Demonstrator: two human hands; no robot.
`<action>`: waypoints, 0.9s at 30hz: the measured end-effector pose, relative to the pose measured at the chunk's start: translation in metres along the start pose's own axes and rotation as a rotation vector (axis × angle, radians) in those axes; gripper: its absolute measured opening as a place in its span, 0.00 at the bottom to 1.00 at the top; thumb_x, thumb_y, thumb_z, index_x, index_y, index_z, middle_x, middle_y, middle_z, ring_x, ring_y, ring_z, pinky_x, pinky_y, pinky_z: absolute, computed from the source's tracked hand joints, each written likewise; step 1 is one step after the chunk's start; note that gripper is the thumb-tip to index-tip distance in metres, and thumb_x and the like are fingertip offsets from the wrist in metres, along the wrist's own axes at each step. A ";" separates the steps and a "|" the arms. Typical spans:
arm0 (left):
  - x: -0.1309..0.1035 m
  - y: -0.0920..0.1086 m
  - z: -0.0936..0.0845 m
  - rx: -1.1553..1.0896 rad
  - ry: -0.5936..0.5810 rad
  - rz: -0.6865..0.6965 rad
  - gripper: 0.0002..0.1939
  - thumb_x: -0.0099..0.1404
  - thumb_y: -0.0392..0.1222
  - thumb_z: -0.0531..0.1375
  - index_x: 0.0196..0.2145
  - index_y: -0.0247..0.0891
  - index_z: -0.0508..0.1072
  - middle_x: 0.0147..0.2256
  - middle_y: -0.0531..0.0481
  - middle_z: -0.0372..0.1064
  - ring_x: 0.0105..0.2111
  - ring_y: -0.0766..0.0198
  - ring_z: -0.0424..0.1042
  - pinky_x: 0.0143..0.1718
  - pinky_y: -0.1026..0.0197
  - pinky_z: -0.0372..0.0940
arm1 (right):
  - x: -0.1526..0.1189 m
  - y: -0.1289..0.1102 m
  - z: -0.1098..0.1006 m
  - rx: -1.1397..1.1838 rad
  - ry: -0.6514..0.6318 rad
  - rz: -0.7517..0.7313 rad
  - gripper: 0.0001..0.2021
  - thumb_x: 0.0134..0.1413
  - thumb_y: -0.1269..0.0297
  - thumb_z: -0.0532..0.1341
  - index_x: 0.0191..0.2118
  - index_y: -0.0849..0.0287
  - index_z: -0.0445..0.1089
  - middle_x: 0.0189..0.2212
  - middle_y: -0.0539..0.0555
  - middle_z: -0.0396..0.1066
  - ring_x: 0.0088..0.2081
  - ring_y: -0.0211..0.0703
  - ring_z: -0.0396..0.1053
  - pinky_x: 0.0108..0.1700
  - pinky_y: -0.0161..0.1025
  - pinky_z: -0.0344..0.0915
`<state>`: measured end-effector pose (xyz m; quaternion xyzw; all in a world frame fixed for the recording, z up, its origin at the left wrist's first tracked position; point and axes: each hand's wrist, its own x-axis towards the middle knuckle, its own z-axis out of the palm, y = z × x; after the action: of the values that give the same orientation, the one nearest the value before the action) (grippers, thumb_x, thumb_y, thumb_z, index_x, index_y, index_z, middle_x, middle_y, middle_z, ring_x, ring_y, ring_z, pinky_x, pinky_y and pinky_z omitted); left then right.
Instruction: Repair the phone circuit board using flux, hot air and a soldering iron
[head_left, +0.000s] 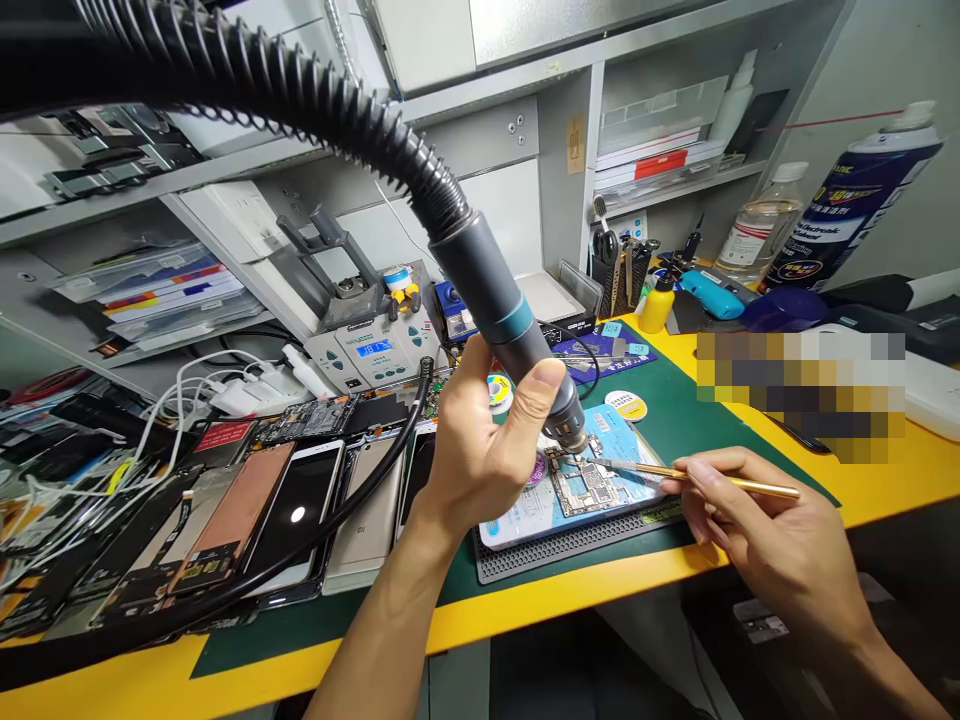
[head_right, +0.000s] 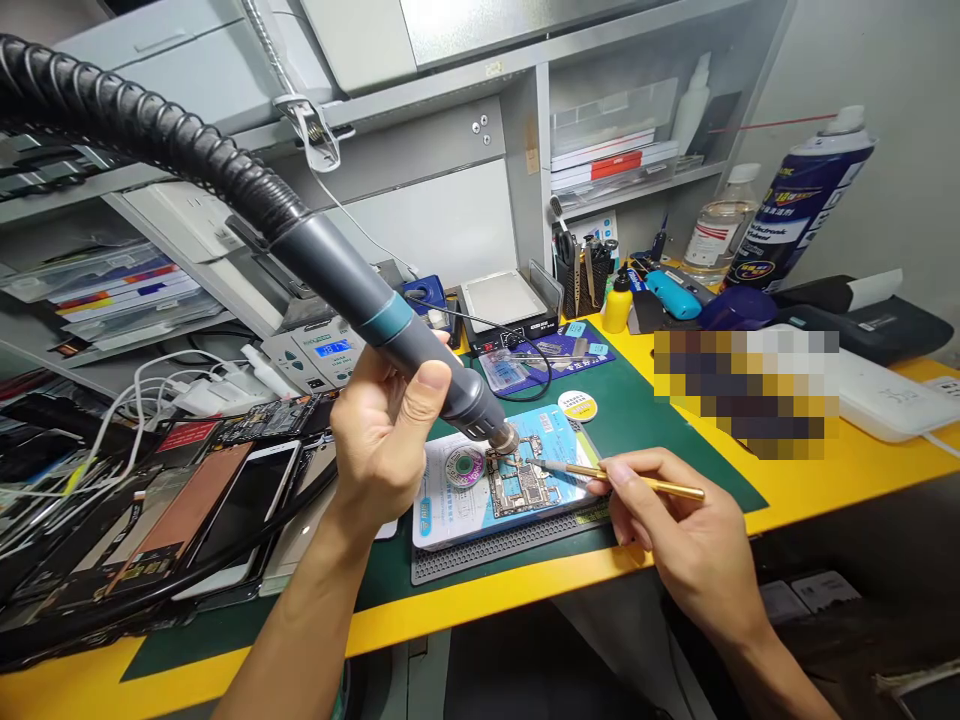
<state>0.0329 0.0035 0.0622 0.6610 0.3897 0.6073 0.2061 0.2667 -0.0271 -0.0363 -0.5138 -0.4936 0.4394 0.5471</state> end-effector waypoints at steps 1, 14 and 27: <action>0.000 0.000 0.000 0.000 0.004 -0.001 0.09 0.73 0.51 0.61 0.44 0.46 0.74 0.41 0.55 0.73 0.44 0.67 0.72 0.46 0.61 0.64 | 0.000 0.000 0.000 0.002 0.009 0.001 0.16 0.59 0.47 0.69 0.34 0.57 0.78 0.23 0.54 0.75 0.20 0.38 0.65 0.21 0.36 0.61; 0.000 0.001 -0.002 0.021 0.048 -0.006 0.10 0.73 0.53 0.61 0.43 0.45 0.74 0.33 0.54 0.67 0.37 0.66 0.67 0.47 0.58 0.65 | -0.004 -0.012 0.008 0.023 0.050 0.014 0.16 0.59 0.48 0.69 0.33 0.57 0.78 0.22 0.53 0.74 0.20 0.39 0.64 0.22 0.37 0.61; 0.002 -0.003 0.003 -0.045 0.198 0.075 0.11 0.70 0.50 0.65 0.45 0.43 0.78 0.36 0.52 0.78 0.38 0.62 0.76 0.45 0.56 0.70 | 0.001 -0.002 0.007 0.096 -0.012 -0.096 0.12 0.63 0.54 0.68 0.33 0.59 0.78 0.23 0.52 0.76 0.18 0.35 0.63 0.21 0.35 0.60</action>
<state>0.0351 0.0078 0.0604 0.6070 0.3696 0.6855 0.1584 0.2594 -0.0256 -0.0349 -0.4599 -0.4992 0.4388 0.5888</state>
